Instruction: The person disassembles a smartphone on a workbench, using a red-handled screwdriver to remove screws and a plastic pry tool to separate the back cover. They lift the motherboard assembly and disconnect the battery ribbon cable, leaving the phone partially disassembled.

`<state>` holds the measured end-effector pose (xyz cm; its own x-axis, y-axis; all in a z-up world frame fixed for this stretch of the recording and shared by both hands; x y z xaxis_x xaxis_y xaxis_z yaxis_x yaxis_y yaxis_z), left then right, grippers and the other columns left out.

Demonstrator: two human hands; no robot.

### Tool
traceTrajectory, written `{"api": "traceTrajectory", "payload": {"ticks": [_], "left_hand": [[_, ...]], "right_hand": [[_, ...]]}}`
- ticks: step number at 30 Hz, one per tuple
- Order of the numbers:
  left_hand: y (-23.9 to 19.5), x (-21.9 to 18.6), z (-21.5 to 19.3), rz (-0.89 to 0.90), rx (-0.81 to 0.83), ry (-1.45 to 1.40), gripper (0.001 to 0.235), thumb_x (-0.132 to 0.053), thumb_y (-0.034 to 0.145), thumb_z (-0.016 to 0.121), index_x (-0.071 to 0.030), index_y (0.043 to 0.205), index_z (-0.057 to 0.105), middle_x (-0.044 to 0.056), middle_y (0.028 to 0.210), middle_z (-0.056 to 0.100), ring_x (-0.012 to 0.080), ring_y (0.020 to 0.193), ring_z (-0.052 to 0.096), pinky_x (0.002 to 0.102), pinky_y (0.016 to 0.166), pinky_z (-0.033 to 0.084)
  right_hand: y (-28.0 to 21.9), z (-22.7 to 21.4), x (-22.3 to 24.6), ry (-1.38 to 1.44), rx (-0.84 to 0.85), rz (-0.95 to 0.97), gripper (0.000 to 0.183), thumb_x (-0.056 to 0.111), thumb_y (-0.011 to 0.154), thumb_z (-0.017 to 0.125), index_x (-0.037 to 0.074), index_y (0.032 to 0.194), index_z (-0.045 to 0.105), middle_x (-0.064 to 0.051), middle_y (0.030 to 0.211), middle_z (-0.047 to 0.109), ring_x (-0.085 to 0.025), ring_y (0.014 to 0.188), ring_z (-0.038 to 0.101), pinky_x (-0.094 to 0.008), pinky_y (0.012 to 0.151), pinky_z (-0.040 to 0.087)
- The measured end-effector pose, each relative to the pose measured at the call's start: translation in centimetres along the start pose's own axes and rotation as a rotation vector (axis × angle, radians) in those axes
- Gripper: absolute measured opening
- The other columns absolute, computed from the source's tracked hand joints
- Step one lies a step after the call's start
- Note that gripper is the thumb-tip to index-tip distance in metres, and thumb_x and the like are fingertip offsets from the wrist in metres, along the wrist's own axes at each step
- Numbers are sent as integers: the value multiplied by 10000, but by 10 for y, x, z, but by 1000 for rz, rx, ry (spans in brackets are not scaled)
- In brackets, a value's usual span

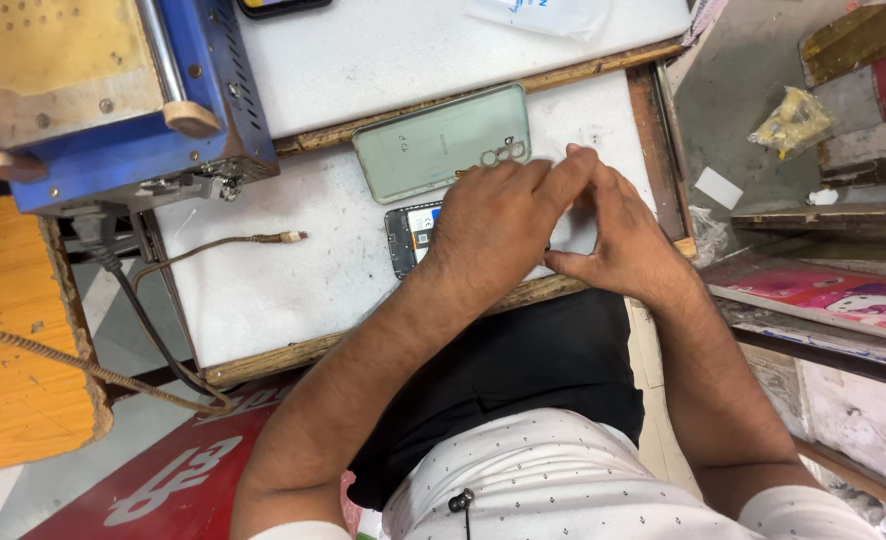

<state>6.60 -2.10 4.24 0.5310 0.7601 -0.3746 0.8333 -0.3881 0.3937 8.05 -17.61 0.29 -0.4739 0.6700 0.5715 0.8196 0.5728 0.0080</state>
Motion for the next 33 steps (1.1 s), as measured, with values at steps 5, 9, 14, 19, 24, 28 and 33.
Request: {"api": "traceTrajectory", "payload": {"ticks": [5, 9, 14, 19, 24, 28, 33], "left_hand": [[-18, 15, -10, -120, -190, -184, 560, -275, 1006, 780, -129, 1443, 460, 17, 830, 694, 164, 725, 705, 321, 636, 583], [-35, 55, -17, -334, -297, -371, 672, -135, 1020, 771, -145, 1522, 323, 62, 1016, 744, 200, 919, 779, 282, 757, 687], [-71, 87, -31, -400, -428, -439, 629, -28, 1064, 727, -148, 1514, 305, 140, 1098, 747, 257, 1044, 785, 343, 902, 658], [-113, 107, -47, -503, -567, -656, 573, 9, 1112, 686, -120, 1519, 303, 161, 1065, 738, 225, 1012, 771, 341, 935, 689], [-144, 115, -48, -608, -643, -792, 536, 17, 1123, 665, -88, 1483, 282, 152, 1024, 715, 174, 920, 719, 292, 841, 613], [-145, 110, -45, -608, -634, -744, 576, 11, 1079, 664, -87, 1503, 287, 146, 1076, 712, 198, 1033, 740, 341, 932, 658], [-146, 106, -46, -573, -627, -643, 564, 17, 1100, 646, -91, 1516, 280, 142, 1071, 716, 185, 1006, 737, 347, 998, 644]], "right_hand": [[-1, -4, 8, 106, -16, -77, 1146, 289, 709, 935, 45, 1573, 222, -215, 1365, 614, -371, 1294, 601, -518, 1115, 465], [-3, -11, 13, 107, -32, -156, 984, 253, 720, 905, 59, 1529, 380, -139, 1365, 659, -376, 1274, 582, -483, 1124, 459], [0, -15, 18, 73, -126, -151, 372, 136, 895, 824, 86, 1238, 687, -103, 1260, 698, -322, 1245, 632, -419, 1083, 518], [4, -15, 23, -55, -152, -132, 177, 131, 915, 804, 68, 1067, 741, -80, 1116, 724, -273, 1154, 651, -407, 998, 545], [11, -12, 38, -357, -82, -172, 126, 146, 961, 746, 41, 1014, 701, -92, 993, 689, -293, 1026, 638, -438, 908, 551], [14, -9, 51, -417, -91, -165, 33, 71, 972, 692, 55, 962, 664, -90, 942, 652, -293, 938, 616, -448, 796, 521], [18, -14, 58, -296, -156, -126, 96, -34, 952, 640, 52, 974, 603, -106, 980, 608, -328, 972, 601, -459, 857, 526]]}}
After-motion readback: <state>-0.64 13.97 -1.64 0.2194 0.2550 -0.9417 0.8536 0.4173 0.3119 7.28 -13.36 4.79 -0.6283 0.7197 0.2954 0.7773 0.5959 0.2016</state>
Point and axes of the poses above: each hand's wrist, its own y-axis towards the middle knuckle, its own z-axis out of the palm, x = y × z, the point moved 5 cm from there along y, towards the middle knuckle
